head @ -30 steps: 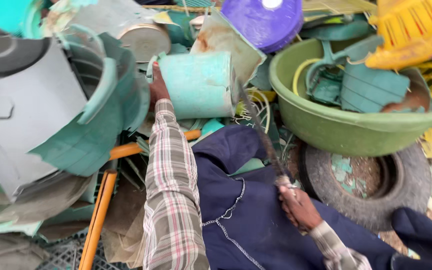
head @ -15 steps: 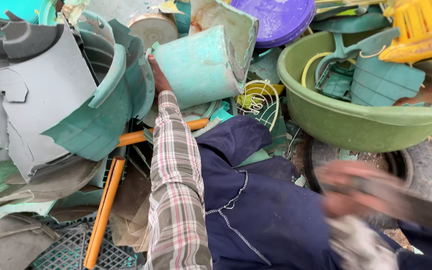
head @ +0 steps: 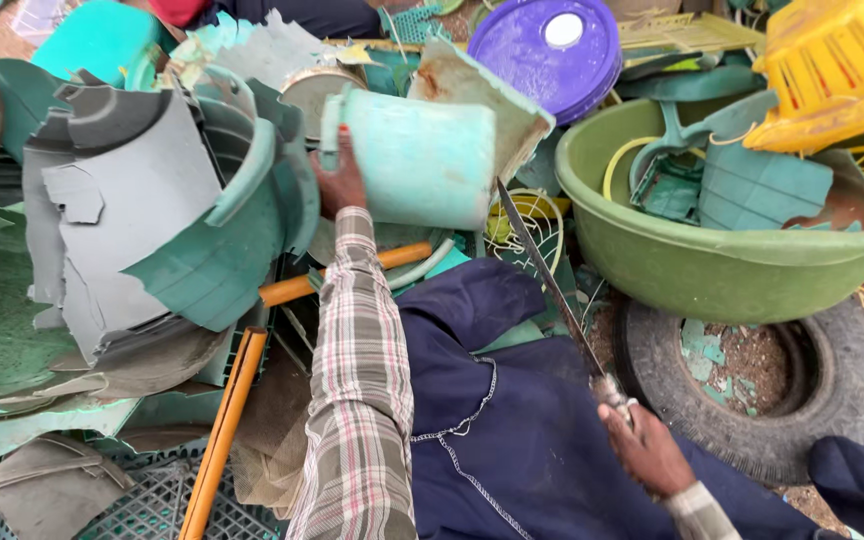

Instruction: The person sits on the ground and uses a machete to chop various plastic buckets and containers into smaller pieces. They place the items on a tire, strike them repeatedly, and toss the resulting fragments aside.

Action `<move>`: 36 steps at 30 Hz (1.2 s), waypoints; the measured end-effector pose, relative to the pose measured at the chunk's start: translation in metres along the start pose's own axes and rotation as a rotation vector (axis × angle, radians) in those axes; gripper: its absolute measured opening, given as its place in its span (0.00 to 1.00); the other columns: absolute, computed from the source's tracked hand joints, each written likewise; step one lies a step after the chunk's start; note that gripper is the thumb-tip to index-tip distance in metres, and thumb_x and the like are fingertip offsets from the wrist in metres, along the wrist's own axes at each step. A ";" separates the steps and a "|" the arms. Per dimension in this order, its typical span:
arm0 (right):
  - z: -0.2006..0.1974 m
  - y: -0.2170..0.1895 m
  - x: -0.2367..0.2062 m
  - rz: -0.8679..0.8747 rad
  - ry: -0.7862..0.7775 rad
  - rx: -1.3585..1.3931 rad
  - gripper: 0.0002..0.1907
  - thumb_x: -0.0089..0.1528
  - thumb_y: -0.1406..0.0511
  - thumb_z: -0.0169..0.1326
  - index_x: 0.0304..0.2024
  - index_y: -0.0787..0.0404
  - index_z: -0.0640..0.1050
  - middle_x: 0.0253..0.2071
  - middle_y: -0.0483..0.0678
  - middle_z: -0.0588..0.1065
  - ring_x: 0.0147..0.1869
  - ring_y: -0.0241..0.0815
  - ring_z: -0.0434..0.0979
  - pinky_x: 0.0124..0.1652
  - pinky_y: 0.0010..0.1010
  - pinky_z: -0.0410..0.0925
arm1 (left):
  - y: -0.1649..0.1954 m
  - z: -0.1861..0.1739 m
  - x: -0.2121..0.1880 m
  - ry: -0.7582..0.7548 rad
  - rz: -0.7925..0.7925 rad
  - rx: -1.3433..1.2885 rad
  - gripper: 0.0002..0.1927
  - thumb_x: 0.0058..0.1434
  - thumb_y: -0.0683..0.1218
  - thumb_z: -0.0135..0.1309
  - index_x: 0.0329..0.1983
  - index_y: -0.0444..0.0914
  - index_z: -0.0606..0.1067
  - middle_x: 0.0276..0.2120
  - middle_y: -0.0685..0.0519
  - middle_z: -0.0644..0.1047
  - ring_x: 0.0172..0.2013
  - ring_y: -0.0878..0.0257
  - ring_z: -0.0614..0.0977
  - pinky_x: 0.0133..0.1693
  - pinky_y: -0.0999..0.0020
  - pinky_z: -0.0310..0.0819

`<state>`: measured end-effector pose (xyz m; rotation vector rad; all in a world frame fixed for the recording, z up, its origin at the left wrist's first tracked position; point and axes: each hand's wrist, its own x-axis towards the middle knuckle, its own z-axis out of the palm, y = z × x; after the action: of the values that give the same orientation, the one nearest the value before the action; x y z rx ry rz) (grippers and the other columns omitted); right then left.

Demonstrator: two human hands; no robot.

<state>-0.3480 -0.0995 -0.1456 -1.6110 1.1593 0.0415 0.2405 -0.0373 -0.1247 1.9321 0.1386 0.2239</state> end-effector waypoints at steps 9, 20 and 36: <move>0.000 0.003 -0.052 -0.042 0.155 0.172 0.20 0.64 0.53 0.52 0.32 0.64 0.71 0.16 0.47 0.67 0.14 0.36 0.63 0.15 0.31 0.57 | 0.071 -0.016 -0.049 0.010 0.257 -0.091 0.34 0.47 0.74 0.64 0.40 0.42 0.82 0.32 0.49 0.84 0.34 0.52 0.86 0.38 0.56 0.78; -0.019 -0.013 -0.061 -0.288 0.273 0.270 0.20 0.63 0.53 0.54 0.37 0.65 0.72 0.18 0.46 0.70 0.16 0.34 0.66 0.16 0.27 0.61 | 0.130 -0.046 -0.112 -0.172 0.555 0.062 0.33 0.52 0.70 0.65 0.49 0.41 0.80 0.35 0.45 0.83 0.36 0.48 0.86 0.40 0.52 0.81; 0.003 -0.159 0.015 -0.658 0.369 0.374 0.22 0.61 0.60 0.67 0.44 0.60 0.67 0.31 0.41 0.68 0.27 0.31 0.66 0.25 0.24 0.62 | 0.092 -0.086 -0.300 -0.957 0.506 -0.352 0.40 0.68 0.64 0.50 0.69 0.28 0.64 0.55 0.34 0.77 0.55 0.41 0.80 0.56 0.54 0.73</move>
<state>-0.2301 -0.1192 -0.0402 -1.6175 0.7850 -0.8774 -0.0724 -0.0534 -0.0359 1.5093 -0.9617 -0.3399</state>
